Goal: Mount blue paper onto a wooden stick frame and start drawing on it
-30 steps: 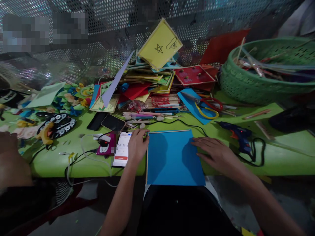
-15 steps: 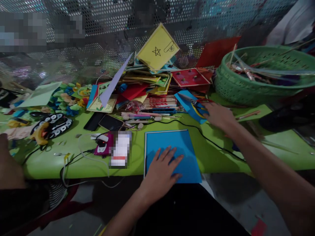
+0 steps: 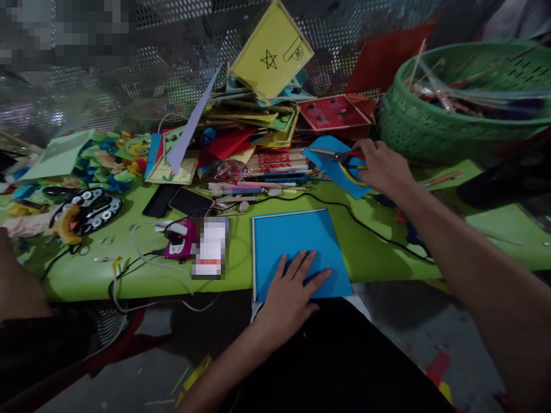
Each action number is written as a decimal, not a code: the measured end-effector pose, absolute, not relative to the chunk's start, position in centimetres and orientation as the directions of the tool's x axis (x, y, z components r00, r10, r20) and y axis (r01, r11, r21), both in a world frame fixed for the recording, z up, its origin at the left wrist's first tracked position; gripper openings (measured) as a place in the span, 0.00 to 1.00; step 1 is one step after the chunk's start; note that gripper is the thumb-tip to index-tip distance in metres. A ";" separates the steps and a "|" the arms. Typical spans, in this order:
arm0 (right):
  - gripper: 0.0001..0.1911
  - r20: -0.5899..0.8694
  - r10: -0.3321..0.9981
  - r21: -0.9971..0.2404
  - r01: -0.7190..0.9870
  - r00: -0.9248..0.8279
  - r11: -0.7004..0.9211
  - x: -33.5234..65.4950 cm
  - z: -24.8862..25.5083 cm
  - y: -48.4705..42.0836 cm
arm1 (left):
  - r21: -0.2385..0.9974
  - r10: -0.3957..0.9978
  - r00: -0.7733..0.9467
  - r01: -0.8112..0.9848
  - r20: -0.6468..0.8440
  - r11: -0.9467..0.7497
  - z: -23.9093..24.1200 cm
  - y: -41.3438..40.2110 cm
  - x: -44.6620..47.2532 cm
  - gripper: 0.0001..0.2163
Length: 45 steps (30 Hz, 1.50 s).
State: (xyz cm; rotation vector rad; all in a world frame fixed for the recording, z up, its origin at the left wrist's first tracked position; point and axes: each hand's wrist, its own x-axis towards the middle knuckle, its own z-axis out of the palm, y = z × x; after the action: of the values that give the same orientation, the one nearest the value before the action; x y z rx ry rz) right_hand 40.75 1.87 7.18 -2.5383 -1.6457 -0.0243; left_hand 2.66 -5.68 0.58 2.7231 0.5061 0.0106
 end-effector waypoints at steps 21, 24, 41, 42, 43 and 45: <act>0.27 0.056 0.868 -0.228 0.853 0.493 -0.469 43.3 8.6 1.1 | 0.316 0.383 0.923 0.374 -0.035 -0.872 -0.1 -5.8 3.0 0.35; 0.26 0.046 0.857 -0.347 0.813 0.513 -0.468 44.0 8.3 1.4 | 0.316 0.385 0.923 0.368 -0.009 -0.875 -0.8 -5.7 3.0 0.36; 0.34 -0.052 0.775 -0.937 0.238 0.629 -0.256 44.8 7.4 1.4 | 0.348 0.382 0.924 0.361 -0.008 -0.865 0.0 -5.8 3.2 0.35; 0.34 -0.050 0.768 -0.947 0.214 0.638 -0.239 44.8 7.6 1.2 | 0.354 0.384 0.923 0.363 -0.013 -0.862 0.1 -5.8 3.2 0.35; 0.33 -0.048 0.762 -0.955 0.193 0.646 -0.224 44.8 7.8 1.0 | 0.360 0.386 0.922 0.367 -0.020 -0.858 0.3 -5.9 3.2 0.34; 0.32 -0.052 0.754 -0.968 0.154 0.655 -0.200 44.9 8.2 0.4 | 0.368 0.388 0.921 0.369 -0.024 -0.853 0.5 -6.1 3.2 0.32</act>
State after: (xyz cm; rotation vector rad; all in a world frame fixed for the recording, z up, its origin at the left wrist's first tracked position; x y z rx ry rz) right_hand 44.92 0.36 8.24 -1.7159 -0.7409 0.6462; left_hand 3.21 -6.07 0.49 2.7104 0.5537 0.0717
